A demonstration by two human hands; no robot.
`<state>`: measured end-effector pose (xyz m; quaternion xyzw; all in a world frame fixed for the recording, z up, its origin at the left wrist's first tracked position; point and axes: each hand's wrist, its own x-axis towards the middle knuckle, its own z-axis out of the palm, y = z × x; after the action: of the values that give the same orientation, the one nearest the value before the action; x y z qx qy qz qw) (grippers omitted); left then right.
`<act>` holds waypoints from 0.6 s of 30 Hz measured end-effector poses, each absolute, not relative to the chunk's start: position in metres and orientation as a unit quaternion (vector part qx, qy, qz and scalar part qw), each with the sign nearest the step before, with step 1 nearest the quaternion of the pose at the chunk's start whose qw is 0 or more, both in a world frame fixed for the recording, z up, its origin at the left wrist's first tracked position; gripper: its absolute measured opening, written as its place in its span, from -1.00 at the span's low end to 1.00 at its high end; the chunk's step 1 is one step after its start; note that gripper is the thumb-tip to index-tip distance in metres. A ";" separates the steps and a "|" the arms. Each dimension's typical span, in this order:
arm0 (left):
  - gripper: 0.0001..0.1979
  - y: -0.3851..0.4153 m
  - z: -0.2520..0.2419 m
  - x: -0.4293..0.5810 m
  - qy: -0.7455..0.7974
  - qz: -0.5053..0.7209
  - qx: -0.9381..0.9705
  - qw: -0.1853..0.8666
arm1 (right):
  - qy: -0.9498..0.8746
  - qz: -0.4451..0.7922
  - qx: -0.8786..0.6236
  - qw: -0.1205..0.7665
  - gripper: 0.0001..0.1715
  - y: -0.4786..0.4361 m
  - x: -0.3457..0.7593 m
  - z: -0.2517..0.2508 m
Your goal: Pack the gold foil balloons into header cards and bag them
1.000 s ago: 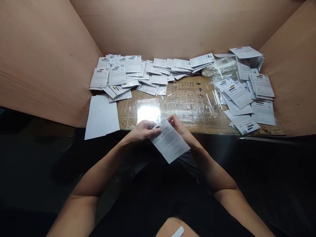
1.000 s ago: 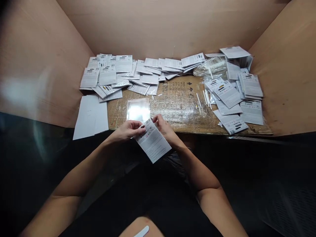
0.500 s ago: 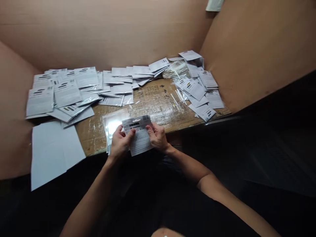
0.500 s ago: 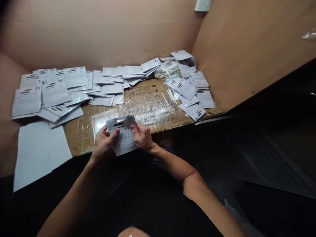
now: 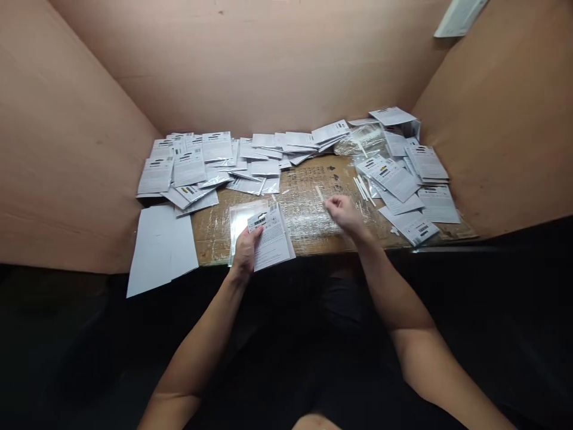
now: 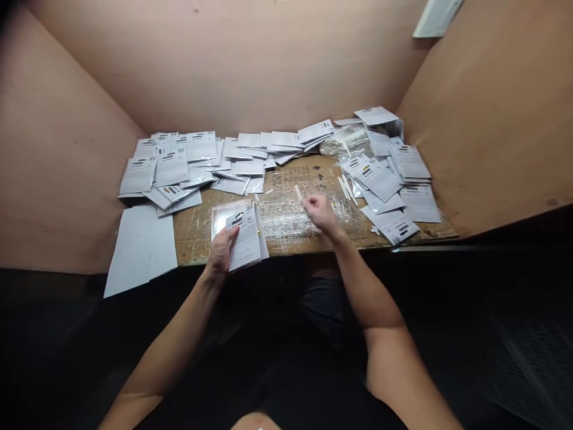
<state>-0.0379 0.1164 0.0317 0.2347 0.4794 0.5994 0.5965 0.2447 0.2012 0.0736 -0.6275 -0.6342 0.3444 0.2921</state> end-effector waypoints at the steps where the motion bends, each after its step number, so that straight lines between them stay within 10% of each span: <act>1: -0.48 0.116 0.032 -0.037 0.480 0.604 0.240 0.589 | -0.632 0.438 -0.549 0.328 -0.59 0.182 0.228 0.073; 18: -0.50 0.077 0.018 0.002 0.497 0.592 0.393 0.497 | -0.489 0.644 -0.458 0.370 -0.30 0.098 0.170 0.030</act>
<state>0.0017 0.0771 0.0176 0.3931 0.4973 0.5925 0.4972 0.1703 0.0980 0.0295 -0.4580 -0.4888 0.6439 0.3698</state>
